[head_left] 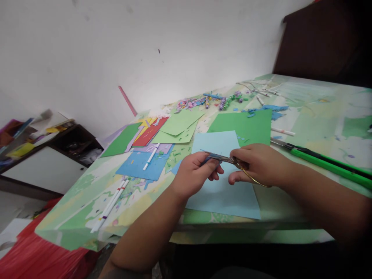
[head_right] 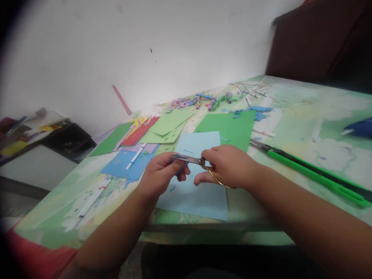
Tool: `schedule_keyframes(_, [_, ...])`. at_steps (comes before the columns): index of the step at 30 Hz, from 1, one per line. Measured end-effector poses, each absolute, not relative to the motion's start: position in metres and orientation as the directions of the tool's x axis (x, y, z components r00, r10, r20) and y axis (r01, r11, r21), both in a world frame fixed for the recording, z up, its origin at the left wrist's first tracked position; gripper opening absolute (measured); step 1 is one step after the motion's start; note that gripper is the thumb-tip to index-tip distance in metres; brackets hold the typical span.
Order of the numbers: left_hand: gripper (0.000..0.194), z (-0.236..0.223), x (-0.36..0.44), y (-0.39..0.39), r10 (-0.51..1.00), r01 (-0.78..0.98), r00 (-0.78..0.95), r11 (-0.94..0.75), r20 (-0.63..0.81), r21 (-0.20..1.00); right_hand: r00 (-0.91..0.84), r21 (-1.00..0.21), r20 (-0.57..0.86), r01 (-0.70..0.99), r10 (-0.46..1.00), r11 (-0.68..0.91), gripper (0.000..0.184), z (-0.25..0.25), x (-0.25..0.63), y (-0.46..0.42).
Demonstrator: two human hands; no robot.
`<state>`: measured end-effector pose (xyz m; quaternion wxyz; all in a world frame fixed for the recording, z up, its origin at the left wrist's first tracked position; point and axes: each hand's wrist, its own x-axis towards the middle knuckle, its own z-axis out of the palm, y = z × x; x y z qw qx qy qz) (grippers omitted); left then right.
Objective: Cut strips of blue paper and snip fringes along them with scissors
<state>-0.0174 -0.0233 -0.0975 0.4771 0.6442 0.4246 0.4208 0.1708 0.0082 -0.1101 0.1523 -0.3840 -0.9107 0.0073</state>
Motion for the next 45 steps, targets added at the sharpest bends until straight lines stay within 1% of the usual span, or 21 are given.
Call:
schedule_keyframes(3, [0.017, -0.097, -0.018, -0.024, 0.943, 0.137, 0.307, -0.182, 0.133, 0.974, -0.663, -0.126, 0.284, 0.690, 0.693, 0.712, 0.055, -0.110, 0.172, 0.008])
schedule_keyframes(6, [0.017, -0.097, -0.019, -0.023, 0.939, 0.135, 0.318, -0.185, 0.135, 0.973, -0.660, -0.132, 0.302, 0.686, 0.688, 0.716, 0.054, -0.109, 0.172, 0.008])
schedule_keyframes(11, [0.020, -0.097, -0.020, -0.022, 0.946, 0.165, 0.267, -0.235, 0.185, 0.958, -0.660, -0.245, 0.249, 0.665, 0.708, 0.706, 0.044, -0.103, 0.169, 0.007])
schedule_keyframes(13, [0.021, -0.096, -0.019, -0.021, 0.948, 0.174, 0.247, -0.246, 0.199, 0.954, -0.657, -0.270, 0.239, 0.662, 0.715, 0.699, 0.042, -0.103, 0.169, 0.007])
schedule_keyframes(16, [0.022, -0.094, -0.019, -0.022, 0.949, 0.216, 0.241, -0.259, 0.205, 0.941, -0.662, -0.275, 0.263, 0.646, 0.702, 0.712, 0.046, -0.104, 0.169, 0.007])
schedule_keyframes(20, [0.020, -0.093, -0.018, -0.024, 0.939, 0.346, 0.277, -0.294, 0.203, 0.891, -0.698, -0.284, 0.257, 0.606, 0.668, 0.743, 0.046, -0.104, 0.169, 0.006])
schedule_keyframes(25, [0.021, -0.096, -0.019, -0.024, 0.932, 0.384, 0.293, -0.319, 0.213, 0.866, -0.708, -0.267, 0.257, 0.602, 0.658, 0.752, 0.047, -0.104, 0.169, 0.005])
schedule_keyframes(28, [0.019, -0.097, -0.019, -0.024, 0.931, 0.361, 0.300, -0.312, 0.207, 0.879, -0.697, -0.222, 0.286, 0.620, 0.658, 0.753, 0.053, -0.108, 0.170, 0.007])
schedule_keyframes(31, [0.018, -0.097, -0.018, -0.023, 0.942, 0.309, 0.294, -0.253, 0.161, 0.917, -0.691, -0.161, 0.316, 0.636, 0.650, 0.755, 0.057, -0.111, 0.170, 0.009])
schedule_keyframes(33, [0.017, -0.097, -0.018, -0.023, 0.945, 0.270, 0.298, -0.218, 0.134, 0.938, -0.700, -0.141, 0.325, 0.630, 0.636, 0.764, 0.060, -0.112, 0.171, 0.010])
schedule_keyframes(38, [0.016, -0.095, -0.019, -0.023, 0.929, 0.210, 0.336, -0.234, 0.155, 0.949, -0.682, -0.123, 0.367, 0.639, 0.633, 0.760, 0.065, -0.113, 0.172, 0.010])
schedule_keyframes(42, [0.016, -0.096, -0.019, -0.023, 0.919, 0.152, 0.365, -0.215, 0.148, 0.965, -0.681, -0.117, 0.389, 0.631, 0.620, 0.767, 0.065, -0.114, 0.173, 0.011])
schedule_keyframes(45, [0.015, -0.096, -0.019, -0.022, 0.923, 0.148, 0.351, -0.218, 0.155, 0.965, -0.667, -0.115, 0.406, 0.641, 0.625, 0.759, 0.066, -0.114, 0.172, 0.011])
